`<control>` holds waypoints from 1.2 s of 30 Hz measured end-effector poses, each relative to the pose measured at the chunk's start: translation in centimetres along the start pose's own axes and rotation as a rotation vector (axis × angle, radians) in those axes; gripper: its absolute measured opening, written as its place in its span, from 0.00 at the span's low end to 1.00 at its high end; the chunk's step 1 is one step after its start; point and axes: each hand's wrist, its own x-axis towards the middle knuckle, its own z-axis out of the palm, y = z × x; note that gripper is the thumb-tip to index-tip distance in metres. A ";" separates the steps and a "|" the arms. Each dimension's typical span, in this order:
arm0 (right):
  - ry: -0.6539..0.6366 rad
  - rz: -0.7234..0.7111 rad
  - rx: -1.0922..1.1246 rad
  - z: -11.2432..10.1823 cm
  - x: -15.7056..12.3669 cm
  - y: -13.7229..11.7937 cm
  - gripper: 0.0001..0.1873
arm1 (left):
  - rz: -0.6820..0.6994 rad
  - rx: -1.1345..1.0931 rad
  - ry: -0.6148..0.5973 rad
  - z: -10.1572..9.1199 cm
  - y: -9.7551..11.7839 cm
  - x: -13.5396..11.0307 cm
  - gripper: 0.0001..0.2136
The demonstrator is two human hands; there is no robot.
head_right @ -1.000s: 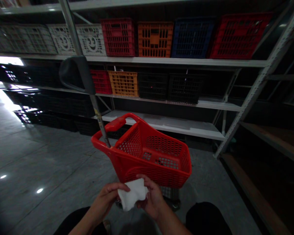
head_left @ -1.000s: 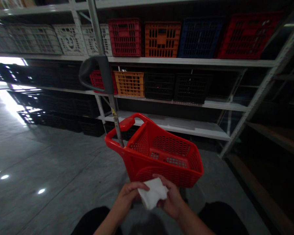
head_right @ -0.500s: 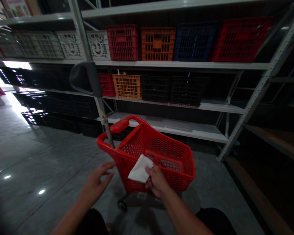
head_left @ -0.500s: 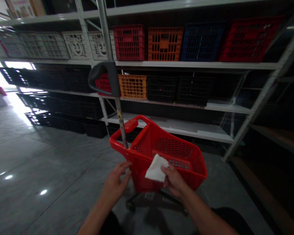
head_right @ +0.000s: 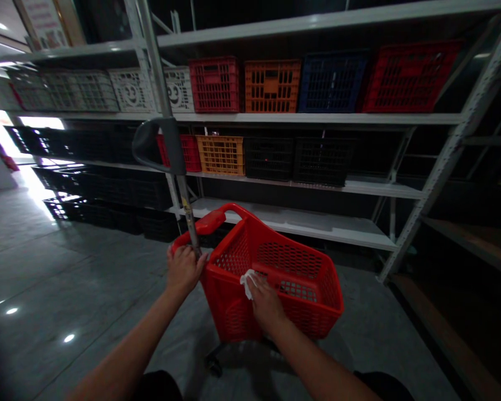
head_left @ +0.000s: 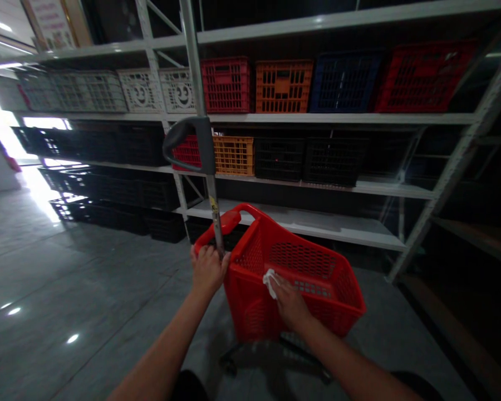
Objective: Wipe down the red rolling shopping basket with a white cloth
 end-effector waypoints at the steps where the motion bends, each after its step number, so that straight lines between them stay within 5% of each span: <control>1: 0.002 -0.018 0.008 0.5 1.2 -0.8 0.31 | -0.004 0.013 0.008 0.0 0.2 -0.1 0.19; 7: 0.019 -0.054 0.100 4.2 9.7 -5.4 0.28 | 0.000 0.063 0.021 -0.3 1.1 0.0 0.20; 9: 0.021 -0.058 0.097 4.1 9.3 -4.8 0.26 | 0.004 0.066 0.018 -0.2 1.1 0.1 0.20; 17: 0.061 -0.086 -0.010 -1.4 0.4 1.3 0.22 | -0.010 0.082 0.033 0.3 1.6 0.2 0.20; 24: 0.154 -0.109 0.015 3.1 8.1 -2.8 0.20 | -0.002 0.112 0.017 0.7 2.6 0.8 0.21; 27: 0.177 -0.135 -0.008 4.1 9.3 -2.8 0.20 | 0.003 0.128 0.025 0.9 2.5 1.1 0.21; 31: 0.152 -0.136 -0.091 1.7 4.7 0.9 0.24 | 0.009 0.126 0.025 1.5 1.8 1.4 0.21; 36: 0.104 -0.047 -0.310 -6.3 -6.5 7.4 0.29 | 0.004 0.093 0.005 2.4 1.0 1.9 0.21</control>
